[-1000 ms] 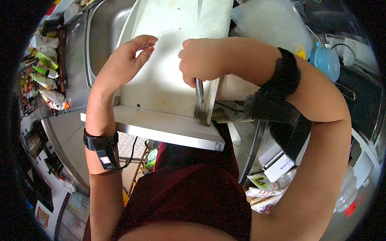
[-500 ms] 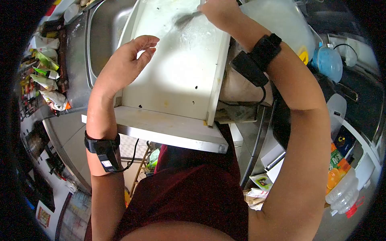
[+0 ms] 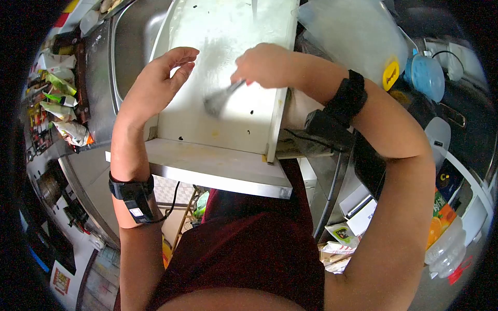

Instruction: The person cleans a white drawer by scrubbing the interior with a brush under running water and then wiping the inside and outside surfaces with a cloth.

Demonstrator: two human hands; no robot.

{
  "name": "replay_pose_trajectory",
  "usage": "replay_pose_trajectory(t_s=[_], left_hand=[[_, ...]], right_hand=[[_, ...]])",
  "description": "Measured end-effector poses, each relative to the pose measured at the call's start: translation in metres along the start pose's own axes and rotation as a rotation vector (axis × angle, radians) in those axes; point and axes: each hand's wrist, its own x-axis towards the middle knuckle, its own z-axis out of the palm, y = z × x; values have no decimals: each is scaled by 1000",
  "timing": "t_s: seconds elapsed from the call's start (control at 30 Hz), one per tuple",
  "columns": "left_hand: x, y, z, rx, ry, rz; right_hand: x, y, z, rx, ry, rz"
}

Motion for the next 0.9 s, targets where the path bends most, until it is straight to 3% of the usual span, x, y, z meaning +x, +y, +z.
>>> replay_pose_trajectory(t_s=[0.17,0.37,0.47,0.57,0.77,0.9], left_hand=[[0,-3,2,-3,2,-10],[1,-3,-1,-18,-13,-10],[3,-14,5,-99,81,72],[3,-16,4,-116,61,57],[3,-13,-1,-102,0,-17],[1,-12,-3,-83,47,7]], right_hand=[[-14,-16,-13,-68,-3,-263],[-8,-54,-35,-273,36,-321],[28,-57,-16,-352,23,-214],[52,-54,-7,-193,172,-121],[79,-54,29,-184,311,185],[54,-4,5,-358,278,467]])
